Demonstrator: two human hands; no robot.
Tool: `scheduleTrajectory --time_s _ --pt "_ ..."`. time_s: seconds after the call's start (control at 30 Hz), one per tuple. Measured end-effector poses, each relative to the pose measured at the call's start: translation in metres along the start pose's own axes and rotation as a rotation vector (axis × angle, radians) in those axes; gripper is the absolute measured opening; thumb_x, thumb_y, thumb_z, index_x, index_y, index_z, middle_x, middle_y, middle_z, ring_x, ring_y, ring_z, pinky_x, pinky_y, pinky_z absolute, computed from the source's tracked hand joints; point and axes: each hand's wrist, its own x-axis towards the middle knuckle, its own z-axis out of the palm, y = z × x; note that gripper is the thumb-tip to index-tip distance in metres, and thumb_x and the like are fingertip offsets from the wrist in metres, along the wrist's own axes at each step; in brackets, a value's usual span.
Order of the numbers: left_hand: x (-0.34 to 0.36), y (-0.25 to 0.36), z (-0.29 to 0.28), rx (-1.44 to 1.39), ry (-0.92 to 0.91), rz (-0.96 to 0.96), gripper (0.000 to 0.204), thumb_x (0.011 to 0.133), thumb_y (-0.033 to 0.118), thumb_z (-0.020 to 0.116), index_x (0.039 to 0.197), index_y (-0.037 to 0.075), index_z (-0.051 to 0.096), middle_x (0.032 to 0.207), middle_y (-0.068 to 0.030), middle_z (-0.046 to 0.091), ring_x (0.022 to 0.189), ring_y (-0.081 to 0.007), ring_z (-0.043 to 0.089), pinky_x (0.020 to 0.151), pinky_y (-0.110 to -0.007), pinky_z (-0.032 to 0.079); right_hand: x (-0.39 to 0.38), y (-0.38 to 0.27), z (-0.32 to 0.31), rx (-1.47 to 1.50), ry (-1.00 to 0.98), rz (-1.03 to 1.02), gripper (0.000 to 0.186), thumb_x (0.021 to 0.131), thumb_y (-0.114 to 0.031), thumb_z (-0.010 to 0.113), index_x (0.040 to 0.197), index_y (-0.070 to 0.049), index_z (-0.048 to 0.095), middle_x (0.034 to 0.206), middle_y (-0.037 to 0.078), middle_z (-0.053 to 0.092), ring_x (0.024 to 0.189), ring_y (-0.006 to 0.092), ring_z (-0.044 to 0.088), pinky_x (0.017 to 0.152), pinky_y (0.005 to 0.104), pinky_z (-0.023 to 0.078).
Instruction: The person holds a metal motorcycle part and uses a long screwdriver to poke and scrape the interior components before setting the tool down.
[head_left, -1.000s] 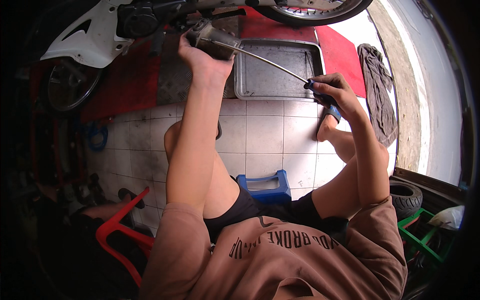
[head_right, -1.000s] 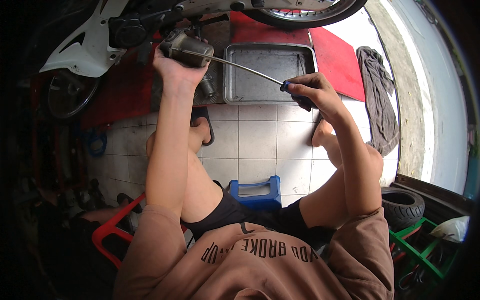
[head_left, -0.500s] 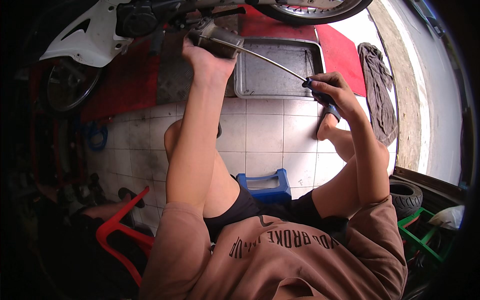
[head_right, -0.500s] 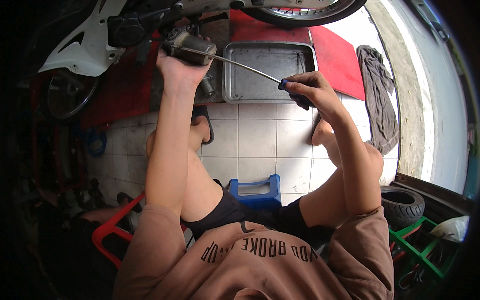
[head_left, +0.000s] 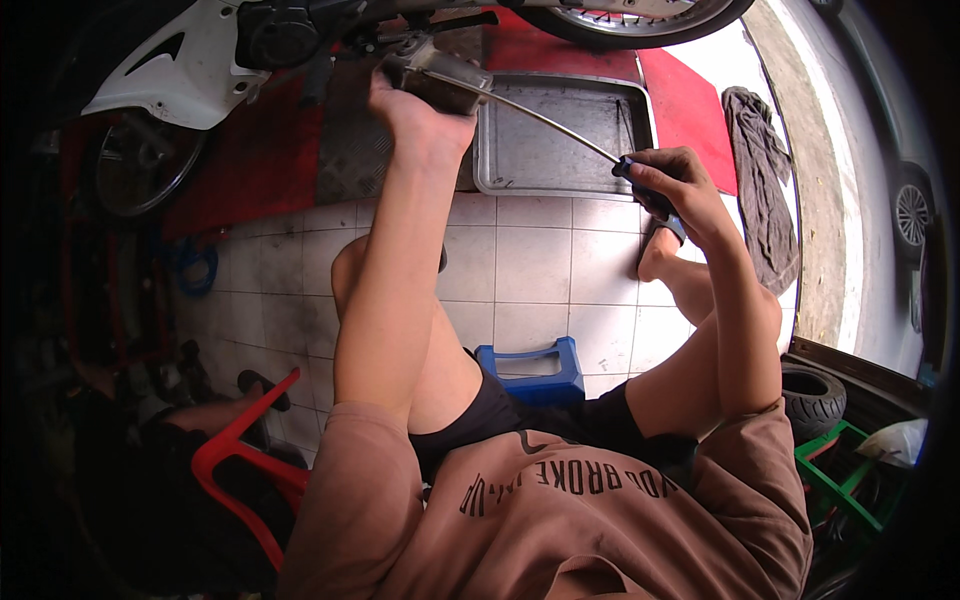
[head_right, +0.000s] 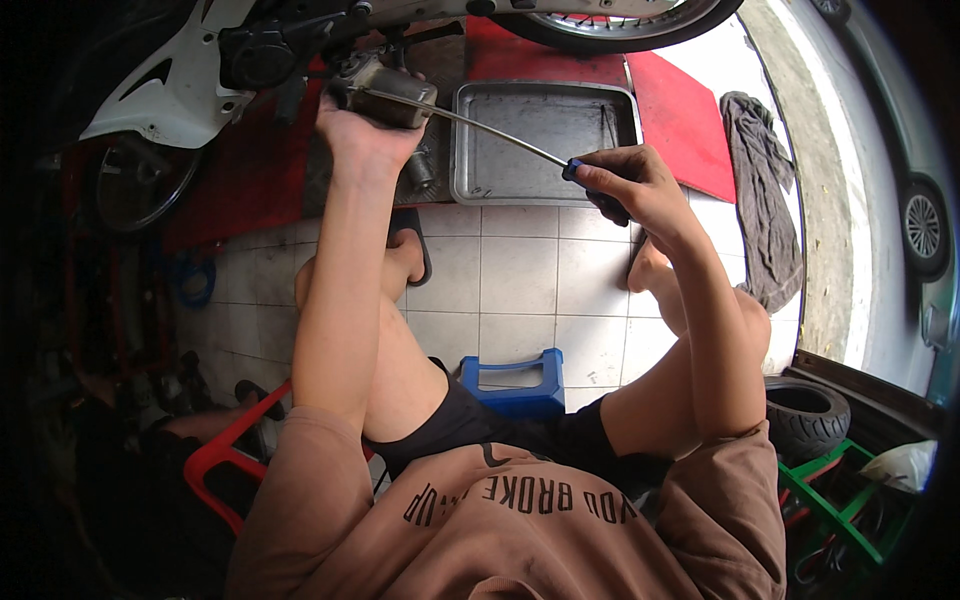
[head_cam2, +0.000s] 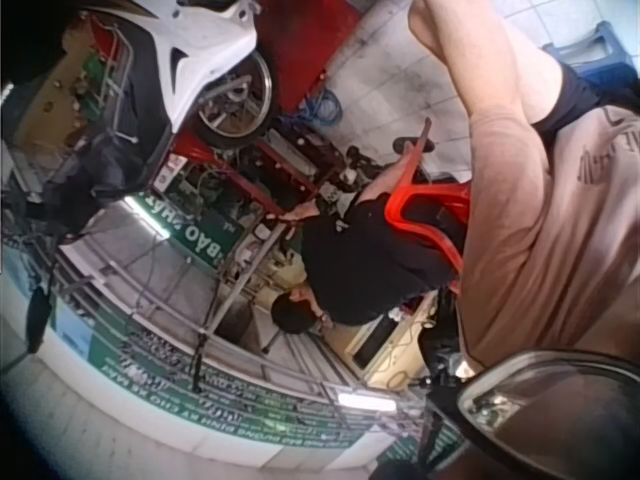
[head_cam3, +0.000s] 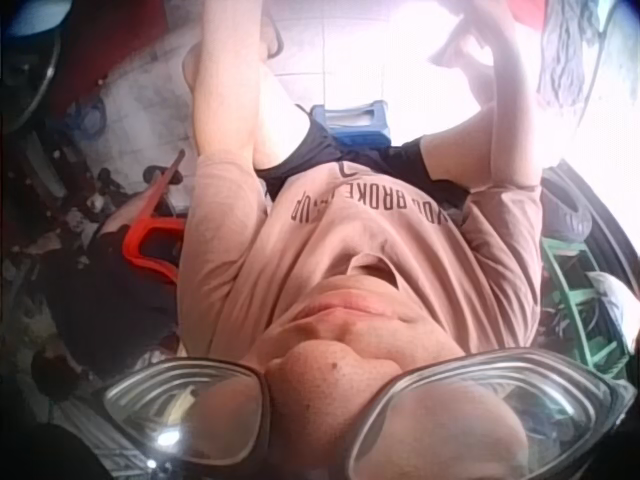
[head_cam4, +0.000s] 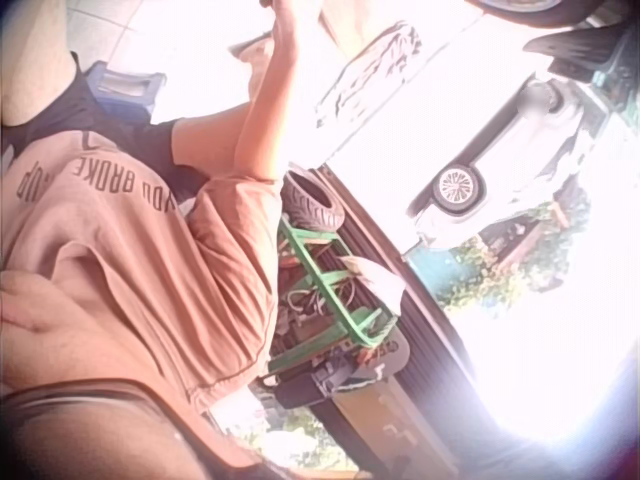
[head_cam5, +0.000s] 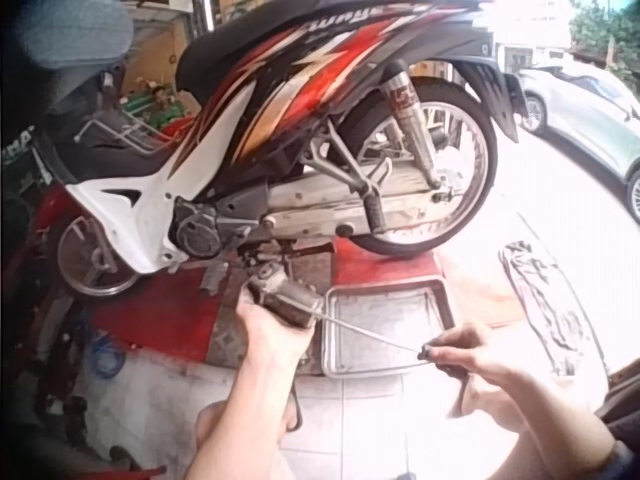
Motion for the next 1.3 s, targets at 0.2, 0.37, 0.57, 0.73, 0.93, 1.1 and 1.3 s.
scheduleTrajectory --time_s 0.2,0.37,0.57,0.73,0.93,1.1,1.3 --pt "-0.004 -0.004 0.004 -0.001 0.123 -0.016 0.043 0.092 0.046 0.034 0.094 0.012 0.061 0.087 -0.0064 0.061 0.076 -0.0265 0.059 0.069 -0.044 0.051 -0.007 -0.007 0.011 -0.171 0.079 -0.240 0.034 0.079 -0.019 0.079 0.100 0.000 0.061 0.070 0.000 0.058 0.061 0.0055 0.051 0.050 0.0203 0.037" --pt "0.001 -0.007 -0.002 -0.002 0.105 0.002 0.044 0.092 0.048 0.035 0.097 0.014 0.062 0.096 -0.0026 0.061 0.085 -0.0222 0.059 0.076 -0.041 0.051 -0.001 0.004 -0.001 -0.220 0.153 -0.280 0.031 0.084 -0.027 0.074 0.088 0.001 0.061 0.068 0.001 0.057 0.061 0.0063 0.049 0.053 0.0229 0.039" --pt "-0.008 -0.008 0.001 0.014 0.169 -0.046 0.045 0.092 0.050 0.035 0.101 0.016 0.063 0.100 -0.0018 0.062 0.090 -0.0213 0.058 0.078 -0.041 0.050 -0.002 -0.006 0.005 -0.287 0.086 -0.271 0.029 0.078 -0.022 0.074 0.089 0.003 0.062 0.071 0.005 0.060 0.069 0.0126 0.056 0.063 0.0260 0.046" --pt "-0.009 -0.008 0.006 0.007 0.198 -0.011 0.047 0.092 0.051 0.033 0.097 0.015 0.063 0.096 -0.0030 0.062 0.085 -0.0226 0.059 0.075 -0.041 0.050 0.001 -0.008 0.004 -0.343 0.122 -0.333 0.030 0.077 -0.019 0.076 0.093 0.003 0.062 0.076 0.008 0.063 0.074 0.0152 0.061 0.072 0.0273 0.049" --pt "-0.008 -0.007 0.003 0.026 0.170 0.001 0.046 0.092 0.051 0.033 0.097 0.016 0.063 0.098 -0.0019 0.062 0.088 -0.0215 0.059 0.078 -0.041 0.049 0.002 -0.001 0.004 -0.314 0.159 -0.344 0.032 0.082 -0.024 0.075 0.093 0.003 0.062 0.069 0.007 0.059 0.066 0.0128 0.056 0.063 0.0275 0.046" --pt "-0.010 -0.008 0.004 0.032 0.146 0.021 0.046 0.093 0.051 0.034 0.101 0.016 0.063 0.105 -0.0007 0.062 0.096 -0.0199 0.058 0.086 -0.039 0.047 0.001 0.003 0.006 -0.299 0.156 -0.252 0.032 0.084 -0.025 0.073 0.092 0.003 0.060 0.065 0.006 0.056 0.063 0.0112 0.052 0.058 0.0274 0.043" --pt "-0.008 -0.007 0.004 0.036 0.124 0.052 0.044 0.093 0.049 0.036 0.102 0.016 0.063 0.106 -0.0006 0.062 0.096 -0.0194 0.058 0.087 -0.038 0.047 0.001 0.001 0.010 -0.358 0.125 -0.427 0.030 0.081 -0.018 0.075 0.096 0.002 0.058 0.072 0.006 0.060 0.065 0.0099 0.052 0.061 0.0253 0.043"
